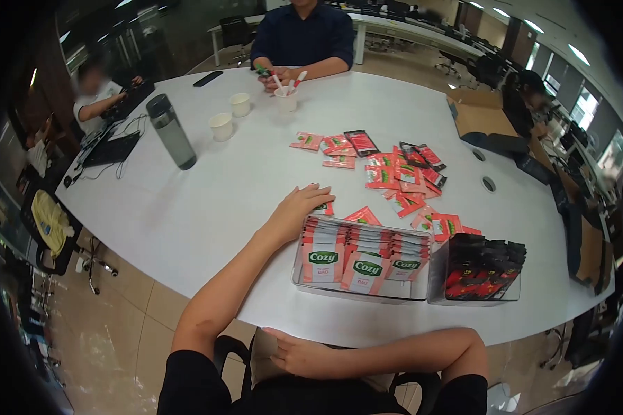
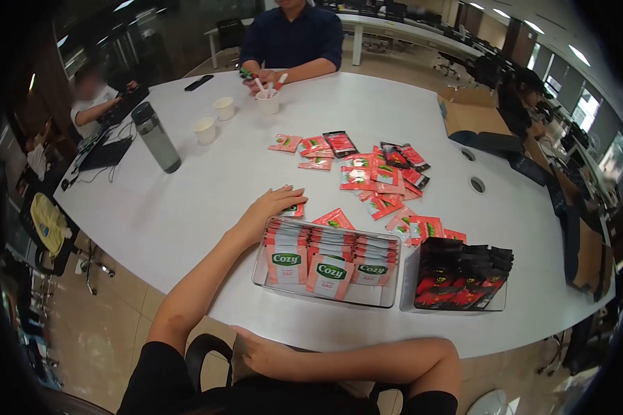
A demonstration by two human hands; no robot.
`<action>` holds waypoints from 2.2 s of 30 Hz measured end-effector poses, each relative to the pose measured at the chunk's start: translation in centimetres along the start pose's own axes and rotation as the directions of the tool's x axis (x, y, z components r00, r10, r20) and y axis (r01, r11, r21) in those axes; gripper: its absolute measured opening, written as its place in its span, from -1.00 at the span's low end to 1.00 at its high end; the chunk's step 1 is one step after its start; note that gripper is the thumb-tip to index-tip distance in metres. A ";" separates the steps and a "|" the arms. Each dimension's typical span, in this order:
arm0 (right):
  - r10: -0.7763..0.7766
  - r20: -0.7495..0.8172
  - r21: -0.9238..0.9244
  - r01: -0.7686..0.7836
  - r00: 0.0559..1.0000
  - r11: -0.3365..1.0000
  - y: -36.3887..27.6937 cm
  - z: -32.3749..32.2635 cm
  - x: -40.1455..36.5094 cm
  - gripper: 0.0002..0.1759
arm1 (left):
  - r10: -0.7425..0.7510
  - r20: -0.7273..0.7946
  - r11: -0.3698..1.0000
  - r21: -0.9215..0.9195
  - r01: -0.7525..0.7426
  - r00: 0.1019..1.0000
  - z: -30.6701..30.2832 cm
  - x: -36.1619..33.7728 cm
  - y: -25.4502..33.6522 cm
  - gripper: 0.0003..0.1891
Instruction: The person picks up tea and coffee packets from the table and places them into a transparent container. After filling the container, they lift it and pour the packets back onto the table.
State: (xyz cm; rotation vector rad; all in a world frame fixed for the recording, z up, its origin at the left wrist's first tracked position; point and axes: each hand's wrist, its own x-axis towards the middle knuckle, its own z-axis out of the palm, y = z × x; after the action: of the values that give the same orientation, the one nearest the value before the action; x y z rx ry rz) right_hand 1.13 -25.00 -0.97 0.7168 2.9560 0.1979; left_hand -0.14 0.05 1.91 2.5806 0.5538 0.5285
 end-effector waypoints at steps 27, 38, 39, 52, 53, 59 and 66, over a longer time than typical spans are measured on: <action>0.012 0.011 -0.057 -0.011 1.000 0.998 -0.2 -0.4 -0.1 -0.72 | 0.009 0.018 0.998 -0.062 -0.008 1.000 0.5 0.2 -1.0 -0.46; 0.013 -0.037 -0.009 -0.014 0.999 1.000 0.0 -0.1 -0.2 -0.74 | -0.115 -0.228 0.970 -0.237 0.060 0.967 -0.1 0.8 -0.4 -0.25; 0.010 -0.043 -0.019 -0.011 0.999 1.000 0.1 -0.2 -0.3 -0.74 | -0.117 -0.232 0.970 -0.236 0.061 0.966 -0.2 0.9 -0.7 -0.24; 0.006 -0.051 -0.016 -0.007 0.999 1.000 0.1 -0.3 -0.4 -0.72 | -0.052 -0.132 0.958 -0.288 0.012 0.990 -1.1 0.8 -0.5 0.06; 0.011 -0.046 -0.003 -0.011 0.999 1.000 0.2 -0.4 -0.4 -0.72 | -0.066 -0.078 0.940 -0.338 0.036 0.995 -1.5 0.7 -0.6 0.07; 0.044 -0.199 0.548 0.074 0.979 0.834 2.1 -3.2 -1.5 -0.60 | -0.303 -0.029 0.868 -0.421 0.263 0.952 -2.7 0.4 -0.9 -0.01; 0.487 -0.207 0.610 -0.278 0.848 0.742 10.1 -13.7 -9.8 -0.50 | -0.443 0.072 0.824 -0.359 0.437 0.894 -2.9 0.3 -1.0 -0.22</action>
State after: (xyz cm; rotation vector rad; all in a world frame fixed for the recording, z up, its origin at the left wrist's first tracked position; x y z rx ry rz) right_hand 12.68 -22.06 14.63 1.5334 3.1635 -0.6267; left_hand -1.49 1.97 3.89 2.0047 0.9303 0.4387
